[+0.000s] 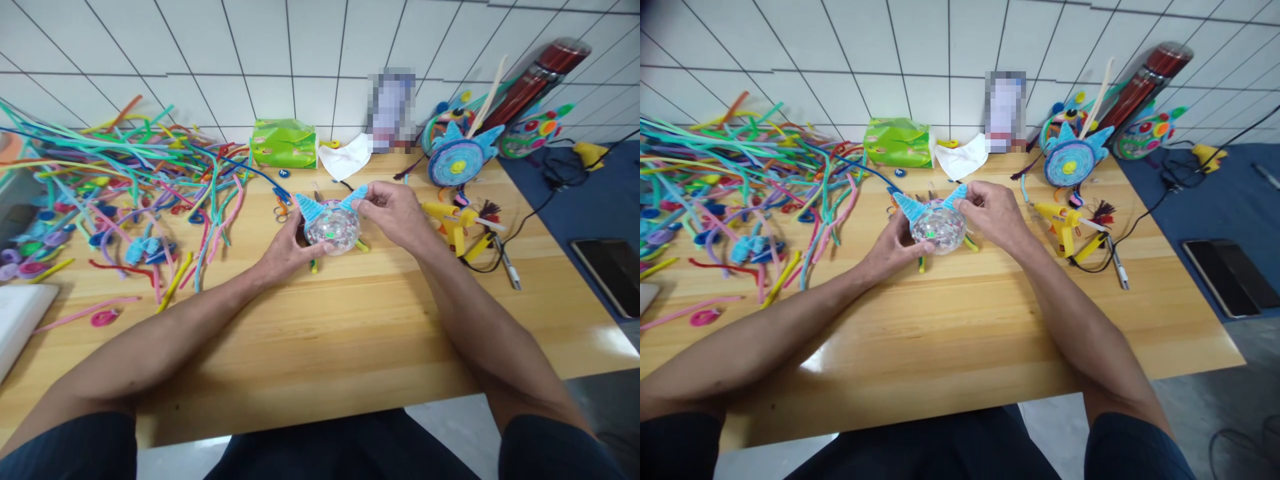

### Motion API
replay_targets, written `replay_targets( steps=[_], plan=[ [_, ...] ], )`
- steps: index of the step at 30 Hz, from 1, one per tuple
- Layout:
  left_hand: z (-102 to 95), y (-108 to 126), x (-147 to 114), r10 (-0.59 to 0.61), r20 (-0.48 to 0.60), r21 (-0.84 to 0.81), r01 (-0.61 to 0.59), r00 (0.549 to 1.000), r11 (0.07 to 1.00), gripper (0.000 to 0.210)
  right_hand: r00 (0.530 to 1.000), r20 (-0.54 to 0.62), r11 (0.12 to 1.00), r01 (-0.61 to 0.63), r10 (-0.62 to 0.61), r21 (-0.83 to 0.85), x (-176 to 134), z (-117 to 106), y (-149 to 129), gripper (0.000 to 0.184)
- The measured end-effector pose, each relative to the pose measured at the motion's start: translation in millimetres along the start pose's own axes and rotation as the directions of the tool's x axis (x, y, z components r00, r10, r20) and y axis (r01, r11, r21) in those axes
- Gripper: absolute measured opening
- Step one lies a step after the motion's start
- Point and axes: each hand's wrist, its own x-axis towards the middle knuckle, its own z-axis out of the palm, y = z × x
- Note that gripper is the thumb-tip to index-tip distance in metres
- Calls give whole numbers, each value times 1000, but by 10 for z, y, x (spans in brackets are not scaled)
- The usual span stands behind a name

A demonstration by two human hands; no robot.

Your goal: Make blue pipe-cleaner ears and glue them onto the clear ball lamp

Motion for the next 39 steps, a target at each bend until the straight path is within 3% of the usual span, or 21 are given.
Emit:
replay_targets(
  steps=[24,39],
  plan=[
    [5,43,-6,4,-7,7,-4,1000,1000,79,999,22,999,45,-44,-18,15,-13,-61,25],
    [17,82,-6,4,-6,5,-4,1000,1000,88,998,51,999,39,-39,8,59,7,-47,24]
  ],
)
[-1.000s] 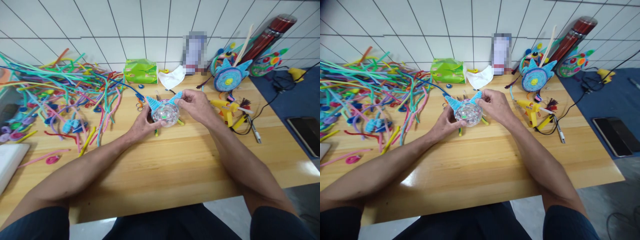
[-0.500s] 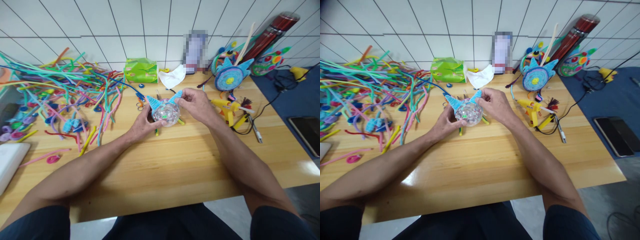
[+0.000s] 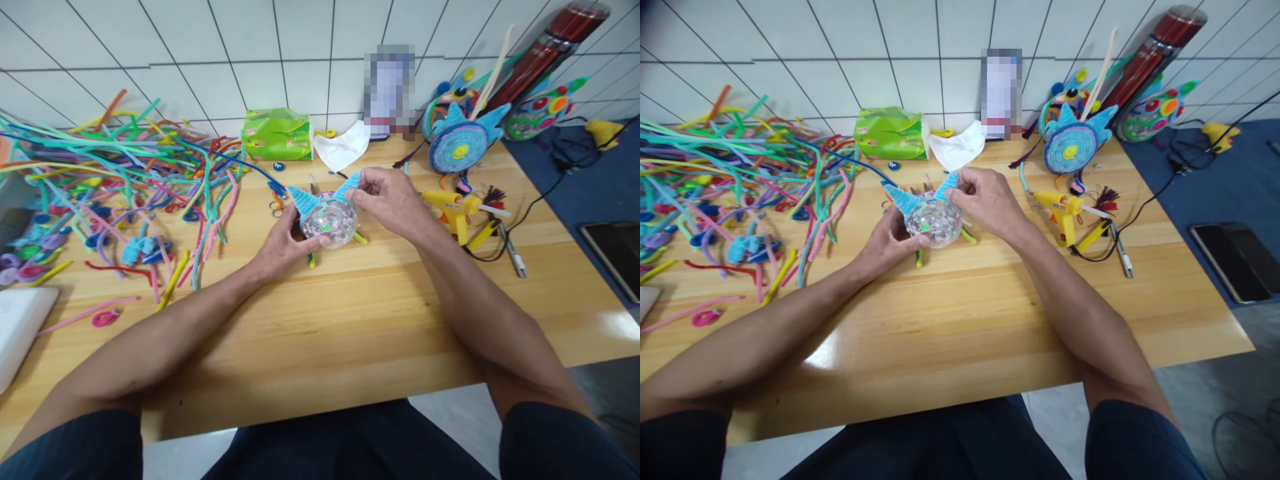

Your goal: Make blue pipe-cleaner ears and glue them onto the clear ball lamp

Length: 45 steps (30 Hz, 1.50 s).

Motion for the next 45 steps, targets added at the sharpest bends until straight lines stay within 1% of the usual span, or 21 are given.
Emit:
replay_targets(
  steps=[5,9,14,23,30,35,45],
  plan=[
    [-4,12,0,19,10,8,-19,1000,1000,85,1000,11,1000,-17,17,2,12,-10,10,24],
    [-22,-30,-1,27,4,10,-27,1000,1000,86,1000,8,1000,4,-4,-2,15,-13,21,25],
    [-23,-51,10,31,-17,-31,-31,999,999,84,1000,-2,1000,13,-13,-8,13,-4,22,26],
    [-56,-56,26,33,2,-30,-33,999,999,84,1000,-3,1000,-6,6,1,10,21,31,23],
    [-83,2,43,25,27,-18,-25,999,1000,82,1000,-2,1000,22,-22,11,12,14,55,24],
    [-79,18,37,27,29,-1,-27,999,1000,83,1000,4,1000,9,-9,-19,13,6,36,23],
    [-98,-61,22,32,20,14,-32,999,999,78,1000,8,998,10,-10,-68,16,-17,-3,22]
  ],
)
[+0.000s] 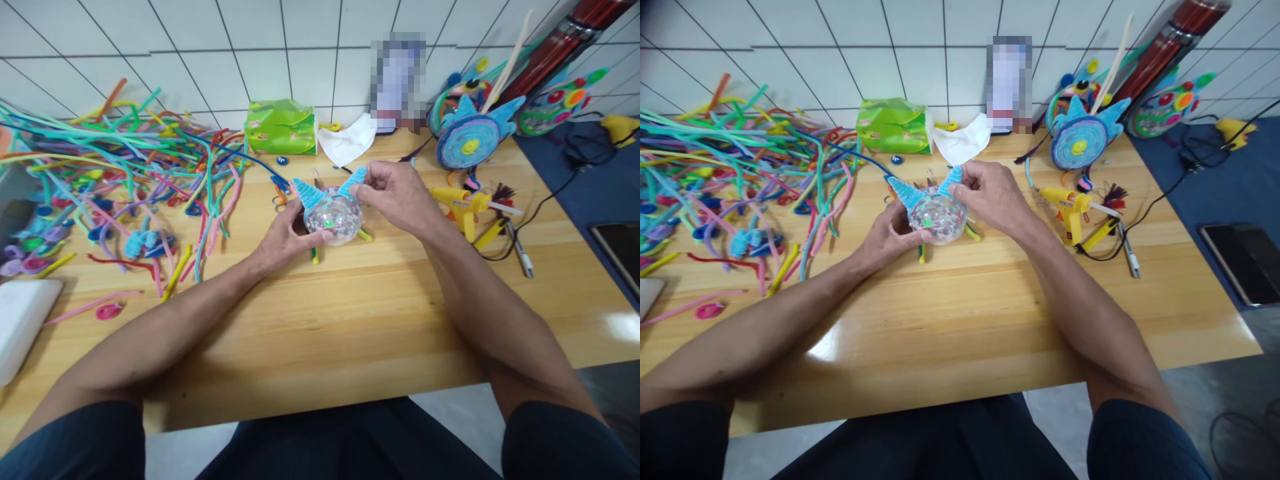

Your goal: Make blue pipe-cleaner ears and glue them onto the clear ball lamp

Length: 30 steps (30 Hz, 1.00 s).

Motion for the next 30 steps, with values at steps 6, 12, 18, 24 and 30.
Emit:
replay_targets(
  steps=[6,12,18,24,30],
  plan=[
    [5,-5,-2,2,0,-16,-2,1000,1000,80,1000,15,1000,10,-10,9,-3,-1,10,18],
    [32,10,5,10,8,-42,-10,1000,999,79,1000,19,1000,2,-2,6,-12,-21,28,18],
    [42,34,8,-14,15,-69,15,1000,997,80,1000,8,999,-7,7,34,-12,-27,31,24],
    [35,69,1,-34,21,-33,35,999,999,84,1000,13,1000,-2,2,17,-9,-13,10,24],
    [21,18,5,-19,42,-54,21,999,998,89,999,-32,1000,-4,5,20,-19,-123,-58,23]
  ],
)
